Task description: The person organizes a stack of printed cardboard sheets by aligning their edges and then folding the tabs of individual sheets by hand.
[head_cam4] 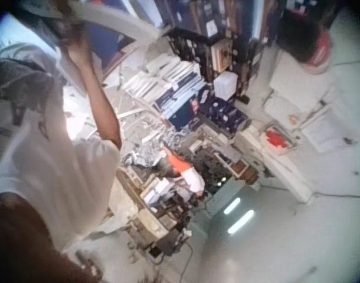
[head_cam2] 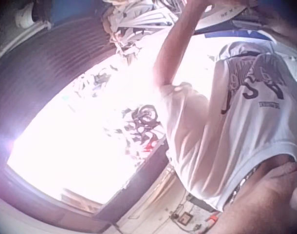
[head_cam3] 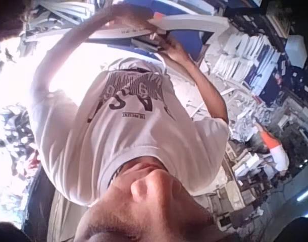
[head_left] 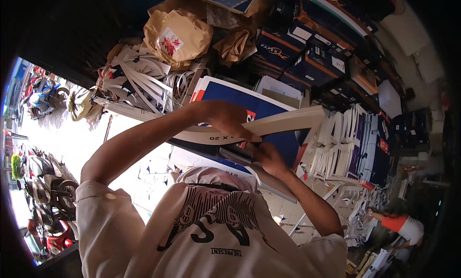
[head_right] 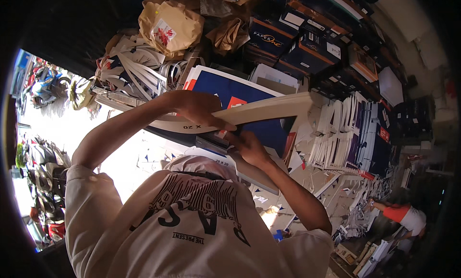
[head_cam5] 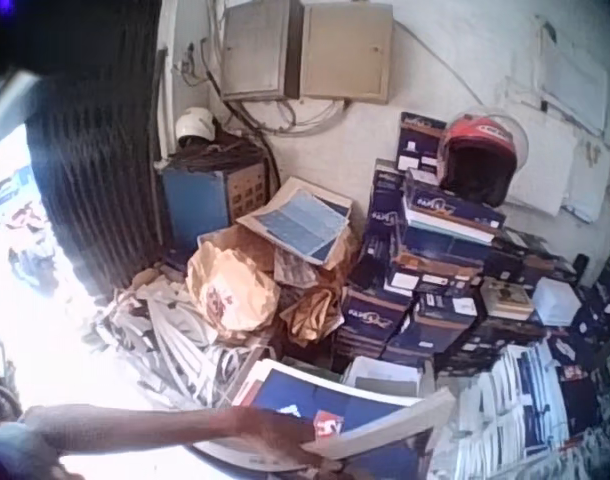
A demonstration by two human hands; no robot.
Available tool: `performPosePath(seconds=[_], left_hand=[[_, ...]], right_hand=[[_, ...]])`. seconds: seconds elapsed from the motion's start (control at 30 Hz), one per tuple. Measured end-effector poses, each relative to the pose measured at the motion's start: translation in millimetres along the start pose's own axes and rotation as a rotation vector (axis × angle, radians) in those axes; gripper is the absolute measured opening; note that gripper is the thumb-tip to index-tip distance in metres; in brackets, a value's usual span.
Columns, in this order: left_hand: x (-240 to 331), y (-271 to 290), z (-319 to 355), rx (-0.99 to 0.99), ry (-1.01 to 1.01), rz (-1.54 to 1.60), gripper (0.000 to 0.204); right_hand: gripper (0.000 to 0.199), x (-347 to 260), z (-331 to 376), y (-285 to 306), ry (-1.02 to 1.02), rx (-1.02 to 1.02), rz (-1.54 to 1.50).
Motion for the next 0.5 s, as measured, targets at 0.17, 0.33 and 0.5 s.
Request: performPosePath(seconds=[0.17,0.33,0.5], left_hand=[[-8.4,-14.9,23.5,0.379,-0.175,-0.203,0.053],[3.7,1.2,32.8,0.458,0.018,-0.281,0.046],[-13.4,2.6,21.4,0.555,-0.105,-0.283,0.046]], right_hand=[[0.036,1.6,0.0,22.4,0.079,0.2,0.369],[0.053,-95.4,45.2,22.6,-0.456,0.087,0.905],[0.056,-106.2,32.4,-40.0,0.13,0.666,0.805]])
Point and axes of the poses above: each hand's wrist, its own z-axis away from the middle knuckle, its own y-axis out of the back of the hand, x = y × z, the point moved 4 cm from there along -z, towards the middle knuckle, and after that the axes turned 12 degrees about -y, right-handed, at the moved point
